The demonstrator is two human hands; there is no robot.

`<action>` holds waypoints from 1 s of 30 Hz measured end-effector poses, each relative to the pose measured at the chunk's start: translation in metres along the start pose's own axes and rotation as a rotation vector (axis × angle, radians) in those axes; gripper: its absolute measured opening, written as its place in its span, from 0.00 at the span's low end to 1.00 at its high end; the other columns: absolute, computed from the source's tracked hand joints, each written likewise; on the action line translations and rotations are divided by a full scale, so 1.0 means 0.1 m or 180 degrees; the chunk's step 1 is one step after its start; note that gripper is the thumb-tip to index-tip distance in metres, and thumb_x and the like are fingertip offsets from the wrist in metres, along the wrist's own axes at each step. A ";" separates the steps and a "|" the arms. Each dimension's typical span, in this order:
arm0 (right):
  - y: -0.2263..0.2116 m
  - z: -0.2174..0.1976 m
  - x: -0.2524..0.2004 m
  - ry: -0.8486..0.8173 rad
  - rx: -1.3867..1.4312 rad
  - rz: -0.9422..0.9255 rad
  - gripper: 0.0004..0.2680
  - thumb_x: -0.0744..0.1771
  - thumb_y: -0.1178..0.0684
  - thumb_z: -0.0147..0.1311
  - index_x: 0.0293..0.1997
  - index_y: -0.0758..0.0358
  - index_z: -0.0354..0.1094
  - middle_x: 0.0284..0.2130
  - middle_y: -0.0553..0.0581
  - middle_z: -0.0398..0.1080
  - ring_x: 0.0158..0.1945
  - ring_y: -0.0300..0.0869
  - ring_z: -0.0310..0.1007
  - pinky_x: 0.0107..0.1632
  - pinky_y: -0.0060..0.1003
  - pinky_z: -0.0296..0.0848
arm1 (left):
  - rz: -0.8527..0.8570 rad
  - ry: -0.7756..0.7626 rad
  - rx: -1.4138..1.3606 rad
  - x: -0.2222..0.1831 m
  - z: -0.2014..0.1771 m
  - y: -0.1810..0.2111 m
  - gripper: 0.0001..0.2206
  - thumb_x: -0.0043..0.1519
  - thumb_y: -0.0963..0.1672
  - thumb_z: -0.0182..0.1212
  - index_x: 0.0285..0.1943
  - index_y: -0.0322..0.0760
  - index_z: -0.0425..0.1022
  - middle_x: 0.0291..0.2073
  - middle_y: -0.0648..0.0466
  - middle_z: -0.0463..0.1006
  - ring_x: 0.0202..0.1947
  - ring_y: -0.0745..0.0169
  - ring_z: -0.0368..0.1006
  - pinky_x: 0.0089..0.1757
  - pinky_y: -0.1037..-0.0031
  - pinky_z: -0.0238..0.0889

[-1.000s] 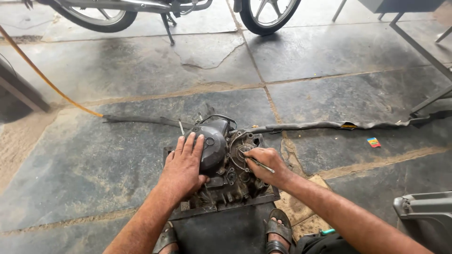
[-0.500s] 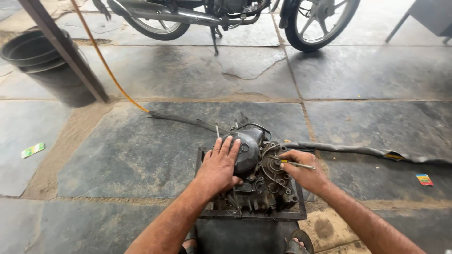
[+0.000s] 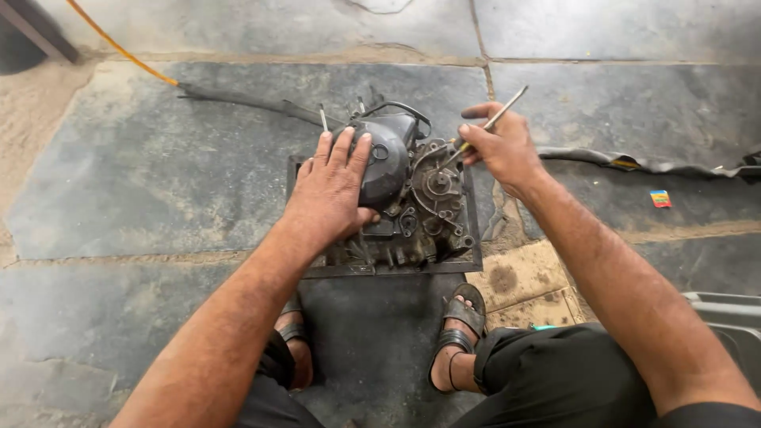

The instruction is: Repairing or inspecting a motorcycle engine on the floor of a service bay.

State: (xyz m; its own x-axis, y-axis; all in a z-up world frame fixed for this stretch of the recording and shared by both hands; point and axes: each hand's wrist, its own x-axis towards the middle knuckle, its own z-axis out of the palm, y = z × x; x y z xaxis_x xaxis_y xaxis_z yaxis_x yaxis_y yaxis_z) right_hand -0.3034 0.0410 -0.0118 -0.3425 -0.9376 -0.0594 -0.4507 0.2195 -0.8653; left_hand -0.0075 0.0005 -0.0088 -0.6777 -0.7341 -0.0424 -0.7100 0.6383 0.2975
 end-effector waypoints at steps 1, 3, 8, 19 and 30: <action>0.01 0.01 0.04 0.0002 -0.0009 0.0016 0.11 0.69 0.56 0.53 0.56 0.70 0.67 0.33 0.59 0.76 0.29 0.41 0.77 0.28 0.29 0.78 | 0.0007 -0.0011 -0.0013 0.00 0.00 0.01 0.55 0.46 0.54 0.79 0.79 0.43 0.42 0.77 0.43 0.43 0.76 0.36 0.38 0.66 0.48 0.47; 0.01 0.07 0.16 -0.0171 0.0457 0.0171 0.14 0.67 0.61 0.57 0.59 0.73 0.63 0.33 0.59 0.74 0.30 0.37 0.75 0.29 0.26 0.78 | -0.0034 0.0014 -0.0009 0.01 -0.01 0.00 0.55 0.46 0.54 0.79 0.79 0.43 0.42 0.77 0.43 0.43 0.76 0.36 0.38 0.66 0.48 0.46; 0.14 0.25 0.43 -0.0275 0.0412 0.0167 0.16 0.67 0.62 0.57 0.60 0.72 0.60 0.34 0.56 0.70 0.31 0.36 0.74 0.29 0.26 0.78 | -0.0078 -0.0042 -0.0105 -0.02 -0.05 0.01 0.55 0.46 0.54 0.79 0.79 0.45 0.42 0.77 0.45 0.43 0.76 0.36 0.37 0.67 0.48 0.45; 0.20 0.15 0.56 -0.0226 0.0711 0.0291 0.15 0.68 0.63 0.52 0.62 0.73 0.57 0.34 0.62 0.73 0.31 0.40 0.77 0.27 0.25 0.78 | -0.0069 -0.0125 -0.0113 -0.01 -0.03 0.00 0.55 0.47 0.54 0.79 0.79 0.45 0.39 0.77 0.45 0.41 0.76 0.37 0.35 0.67 0.48 0.43; 0.22 0.28 0.44 -0.0132 0.0471 0.0137 0.08 0.69 0.63 0.50 0.54 0.71 0.60 0.35 0.61 0.71 0.32 0.40 0.75 0.26 0.27 0.78 | -0.0062 -0.0154 -0.0151 -0.01 -0.04 0.01 0.56 0.47 0.53 0.79 0.79 0.45 0.39 0.78 0.45 0.40 0.77 0.36 0.35 0.67 0.47 0.43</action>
State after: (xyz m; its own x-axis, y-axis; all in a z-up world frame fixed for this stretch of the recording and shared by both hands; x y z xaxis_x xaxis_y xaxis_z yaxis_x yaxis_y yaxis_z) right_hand -0.3058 -0.0027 -0.0475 -0.3232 -0.9392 -0.1159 -0.3088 0.2205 -0.9252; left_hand -0.0063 0.0010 -0.0048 -0.6730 -0.7336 -0.0943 -0.7141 0.6113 0.3411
